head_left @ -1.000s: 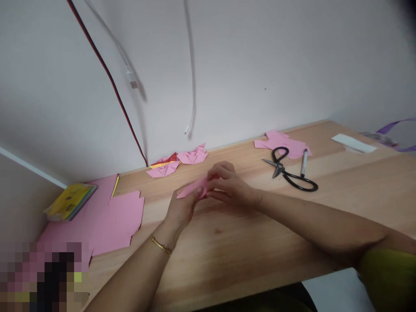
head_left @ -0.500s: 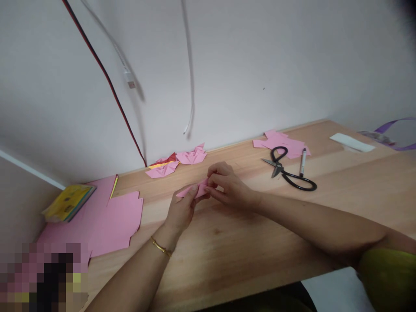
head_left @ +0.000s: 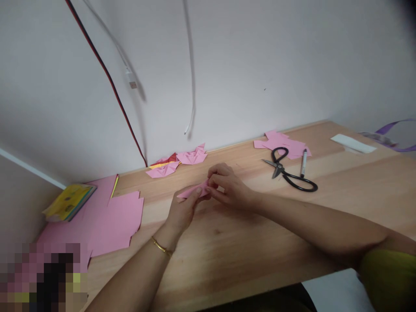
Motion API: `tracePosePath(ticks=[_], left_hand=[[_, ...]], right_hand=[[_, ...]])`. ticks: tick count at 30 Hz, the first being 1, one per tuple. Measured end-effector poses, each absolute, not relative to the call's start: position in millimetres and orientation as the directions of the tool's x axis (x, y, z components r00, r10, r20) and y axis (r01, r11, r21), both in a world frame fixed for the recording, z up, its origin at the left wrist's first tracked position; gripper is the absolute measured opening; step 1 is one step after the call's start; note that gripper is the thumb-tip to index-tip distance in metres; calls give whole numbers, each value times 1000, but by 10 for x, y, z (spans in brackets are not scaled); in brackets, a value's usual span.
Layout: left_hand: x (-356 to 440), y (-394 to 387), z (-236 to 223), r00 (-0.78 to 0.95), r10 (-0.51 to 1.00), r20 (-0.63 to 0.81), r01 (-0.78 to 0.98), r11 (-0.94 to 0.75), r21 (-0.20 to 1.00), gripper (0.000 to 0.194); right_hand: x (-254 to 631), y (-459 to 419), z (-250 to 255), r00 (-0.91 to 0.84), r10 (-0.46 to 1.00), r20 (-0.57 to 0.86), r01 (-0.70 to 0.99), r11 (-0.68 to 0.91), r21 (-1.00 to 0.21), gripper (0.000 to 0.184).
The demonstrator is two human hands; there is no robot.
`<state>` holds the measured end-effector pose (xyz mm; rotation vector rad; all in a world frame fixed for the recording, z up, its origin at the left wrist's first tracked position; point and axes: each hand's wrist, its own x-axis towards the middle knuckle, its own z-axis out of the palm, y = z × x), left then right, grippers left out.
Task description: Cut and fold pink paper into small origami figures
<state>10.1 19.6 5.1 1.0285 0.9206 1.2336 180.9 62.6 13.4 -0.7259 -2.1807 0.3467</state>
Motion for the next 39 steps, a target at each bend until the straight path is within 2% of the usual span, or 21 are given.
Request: tracePosePath(ticks=[6, 11, 14, 16, 19, 25, 34, 39], left_hand=[[95, 199, 42, 96, 995, -23, -253, 47, 966, 20], [108, 223, 66, 106, 990, -91, -341, 122, 932, 18], [117, 240, 79, 74, 990, -121, -418, 141, 898, 17], [118, 244, 80, 66, 990, -128, -453, 144, 880, 19], [114, 241, 75, 78, 991, -112, -464, 136, 875, 20], [104, 221, 74, 99, 994, -49, -346, 80, 935, 21], [77, 207, 29, 88, 996, 30, -241, -8, 971, 20], [64, 190, 64, 85, 995, 44, -66, -39, 997, 24]], right_hand=[[1804, 616, 139, -522, 609, 597, 387, 793, -470, 15], [1797, 602, 142, -519, 621, 587, 405, 783, -471, 14], [1800, 586, 141, -524, 593, 611, 425, 804, -416, 13], [1803, 581, 136, -534, 572, 622, 435, 817, -377, 15], [1805, 588, 123, -523, 583, 621, 443, 809, -387, 16], [1806, 617, 124, -518, 625, 584, 422, 781, -461, 14], [1802, 611, 142, -528, 635, 564, 412, 772, -483, 13], [1807, 605, 148, -531, 631, 566, 401, 775, -488, 13]])
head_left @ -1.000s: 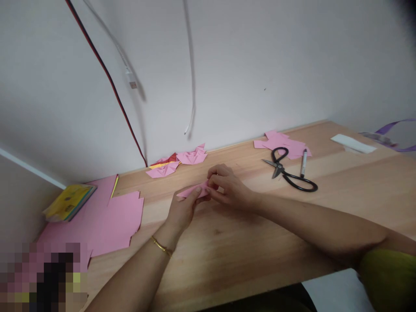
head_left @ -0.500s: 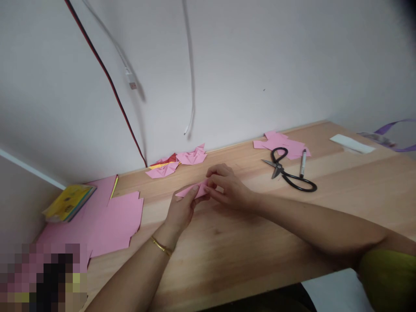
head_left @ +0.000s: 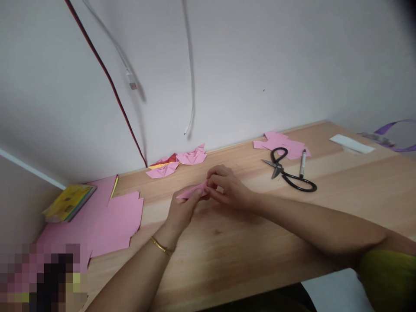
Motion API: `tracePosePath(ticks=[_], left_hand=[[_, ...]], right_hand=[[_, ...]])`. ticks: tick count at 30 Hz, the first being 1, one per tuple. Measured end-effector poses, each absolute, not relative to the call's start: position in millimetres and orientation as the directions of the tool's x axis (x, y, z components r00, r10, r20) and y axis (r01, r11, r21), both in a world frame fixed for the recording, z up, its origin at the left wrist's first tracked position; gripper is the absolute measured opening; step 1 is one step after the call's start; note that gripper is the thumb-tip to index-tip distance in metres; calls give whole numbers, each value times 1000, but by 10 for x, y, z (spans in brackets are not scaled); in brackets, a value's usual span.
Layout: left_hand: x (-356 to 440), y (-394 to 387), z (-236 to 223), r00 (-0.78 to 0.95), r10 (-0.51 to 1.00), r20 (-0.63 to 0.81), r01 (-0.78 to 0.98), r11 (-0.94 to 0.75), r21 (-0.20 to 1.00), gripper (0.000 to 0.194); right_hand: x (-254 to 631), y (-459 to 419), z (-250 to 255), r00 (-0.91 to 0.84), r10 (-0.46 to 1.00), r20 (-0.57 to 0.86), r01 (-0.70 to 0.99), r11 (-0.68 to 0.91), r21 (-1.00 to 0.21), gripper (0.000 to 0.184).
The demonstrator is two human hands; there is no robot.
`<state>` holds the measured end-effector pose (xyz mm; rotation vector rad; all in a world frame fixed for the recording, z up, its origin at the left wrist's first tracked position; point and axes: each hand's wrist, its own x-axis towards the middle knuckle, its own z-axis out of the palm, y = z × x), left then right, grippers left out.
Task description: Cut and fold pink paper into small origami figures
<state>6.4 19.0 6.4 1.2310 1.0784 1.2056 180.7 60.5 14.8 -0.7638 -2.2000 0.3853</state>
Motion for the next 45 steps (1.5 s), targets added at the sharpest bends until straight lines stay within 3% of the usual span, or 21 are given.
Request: tracePosePath(ticks=[4, 10, 13, 24, 37, 45], left_hand=[[65, 188, 107, 70, 997, 32, 6, -33, 999, 21], [64, 231, 39, 97, 995, -33, -211, 53, 976, 17], [46, 257, -8, 101, 993, -55, -232, 78, 970, 16], [36, 229, 81, 69, 995, -69, 132, 60, 989, 23], [35, 225, 105, 160, 987, 10, 279, -55, 959, 22], [40, 241, 12, 150, 985, -87, 15, 86, 996, 25]], right_hand=[[1805, 600, 147, -535, 641, 550, 410, 767, -494, 14], [1800, 619, 135, -540, 657, 526, 422, 752, -506, 16], [1807, 621, 144, -536, 680, 500, 432, 730, -530, 11], [1816, 652, 190, -555, 740, 380, 406, 640, -652, 11], [1823, 640, 185, -615, 771, 165, 326, 440, -837, 11], [1800, 642, 279, -489, 865, 112, 316, 296, -901, 10]])
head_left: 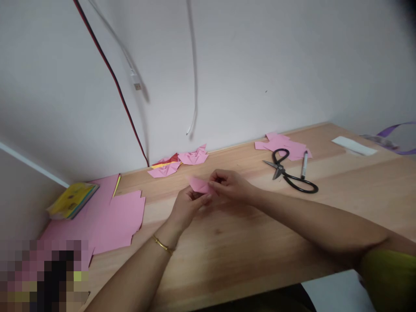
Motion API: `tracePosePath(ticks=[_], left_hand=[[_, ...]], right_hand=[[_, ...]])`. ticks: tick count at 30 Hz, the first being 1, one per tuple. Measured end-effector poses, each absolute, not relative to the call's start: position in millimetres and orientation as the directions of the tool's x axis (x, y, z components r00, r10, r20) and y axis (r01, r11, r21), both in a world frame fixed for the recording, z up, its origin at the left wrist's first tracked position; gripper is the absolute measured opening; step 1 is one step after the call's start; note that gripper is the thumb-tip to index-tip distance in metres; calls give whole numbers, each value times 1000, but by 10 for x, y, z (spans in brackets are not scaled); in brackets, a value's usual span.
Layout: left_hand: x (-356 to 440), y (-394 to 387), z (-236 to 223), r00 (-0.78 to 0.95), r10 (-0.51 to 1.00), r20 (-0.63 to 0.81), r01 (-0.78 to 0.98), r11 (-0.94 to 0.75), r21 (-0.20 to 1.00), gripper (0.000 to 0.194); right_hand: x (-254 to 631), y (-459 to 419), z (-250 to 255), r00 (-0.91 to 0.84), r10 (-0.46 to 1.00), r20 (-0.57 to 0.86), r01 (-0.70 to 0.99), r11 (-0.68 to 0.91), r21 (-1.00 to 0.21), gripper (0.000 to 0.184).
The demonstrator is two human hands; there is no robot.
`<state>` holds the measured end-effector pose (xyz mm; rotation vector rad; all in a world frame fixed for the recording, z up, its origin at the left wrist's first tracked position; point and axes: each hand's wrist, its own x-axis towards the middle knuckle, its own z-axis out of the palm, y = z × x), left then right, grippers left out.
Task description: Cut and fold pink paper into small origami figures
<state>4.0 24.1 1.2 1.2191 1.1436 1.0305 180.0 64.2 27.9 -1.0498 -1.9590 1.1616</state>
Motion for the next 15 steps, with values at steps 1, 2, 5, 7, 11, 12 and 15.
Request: tracePosePath(ticks=[1, 2, 5, 7, 11, 12, 15], left_hand=[[47, 242, 6, 145, 985, -92, 0, 93, 996, 24], [55, 243, 4, 139, 985, -98, -11, 100, 995, 23], [75, 245, 18, 125, 985, -116, -47, 123, 991, 22], [83, 248, 33, 118, 985, -125, -52, 132, 990, 21], [94, 247, 58, 85, 985, -150, -45, 154, 987, 20], [98, 244, 64, 75, 985, -156, -47, 160, 986, 20], [113, 234, 81, 59, 983, -172, -65, 176, 982, 23]], right_hand=[[1797, 634, 289, -487, 867, 107, 307, 285, -908, 11], [1793, 626, 297, -489, 866, 104, 295, 277, -914, 11], [1782, 598, 294, -501, 858, 115, 279, 286, -917, 14], [1777, 587, 278, -504, 854, 132, 280, 306, -910, 15], [1771, 592, 245, -498, 856, 136, 282, 308, -909, 15], [1770, 596, 241, -496, 858, 134, 282, 305, -909, 15], [1766, 603, 244, -484, 865, 128, 281, 293, -914, 16]])
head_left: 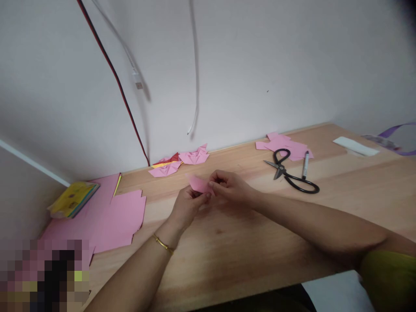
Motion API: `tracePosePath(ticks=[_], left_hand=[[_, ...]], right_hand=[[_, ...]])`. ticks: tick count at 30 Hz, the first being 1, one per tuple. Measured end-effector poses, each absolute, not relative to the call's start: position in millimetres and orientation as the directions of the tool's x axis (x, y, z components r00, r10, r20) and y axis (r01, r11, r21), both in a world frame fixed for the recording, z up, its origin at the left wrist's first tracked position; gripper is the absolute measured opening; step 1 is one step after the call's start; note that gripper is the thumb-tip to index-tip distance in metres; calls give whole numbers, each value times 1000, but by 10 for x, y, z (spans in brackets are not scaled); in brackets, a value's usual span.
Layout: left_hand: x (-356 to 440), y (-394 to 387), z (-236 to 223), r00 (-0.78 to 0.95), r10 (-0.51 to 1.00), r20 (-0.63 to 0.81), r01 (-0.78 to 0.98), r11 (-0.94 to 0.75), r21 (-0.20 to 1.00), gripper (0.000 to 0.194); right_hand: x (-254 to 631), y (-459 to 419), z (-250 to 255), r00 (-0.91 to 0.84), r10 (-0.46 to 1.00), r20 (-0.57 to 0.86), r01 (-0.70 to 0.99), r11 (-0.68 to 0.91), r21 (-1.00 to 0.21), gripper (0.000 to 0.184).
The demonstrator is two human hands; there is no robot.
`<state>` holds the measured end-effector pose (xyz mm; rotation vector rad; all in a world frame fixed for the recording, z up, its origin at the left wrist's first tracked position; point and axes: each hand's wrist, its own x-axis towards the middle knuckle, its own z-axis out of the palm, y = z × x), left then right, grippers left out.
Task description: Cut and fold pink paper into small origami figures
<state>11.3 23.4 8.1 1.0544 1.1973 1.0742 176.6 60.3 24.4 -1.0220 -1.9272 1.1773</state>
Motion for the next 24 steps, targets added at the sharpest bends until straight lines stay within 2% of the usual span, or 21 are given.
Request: tracePosePath(ticks=[4, 9, 13, 17, 24], left_hand=[[121, 224, 92, 100, 974, -201, -53, 207, 977, 25], [94, 230, 77, 128, 977, -171, 37, 168, 985, 26], [85, 221, 52, 123, 979, -164, 90, 153, 984, 23], [100, 215, 21, 71, 983, -170, 14, 170, 985, 26], [87, 241, -23, 40, 994, -98, -175, 104, 979, 23]], right_hand=[[1757, 588, 252, -473, 872, 128, 271, 283, -920, 17], [1750, 573, 217, -487, 854, 185, 269, 347, -898, 17], [1752, 585, 211, -487, 856, 173, 279, 340, -898, 19], [1759, 601, 215, -474, 867, 150, 288, 314, -904, 19], [1768, 641, 161, -449, 881, 146, 326, 314, -892, 17]])
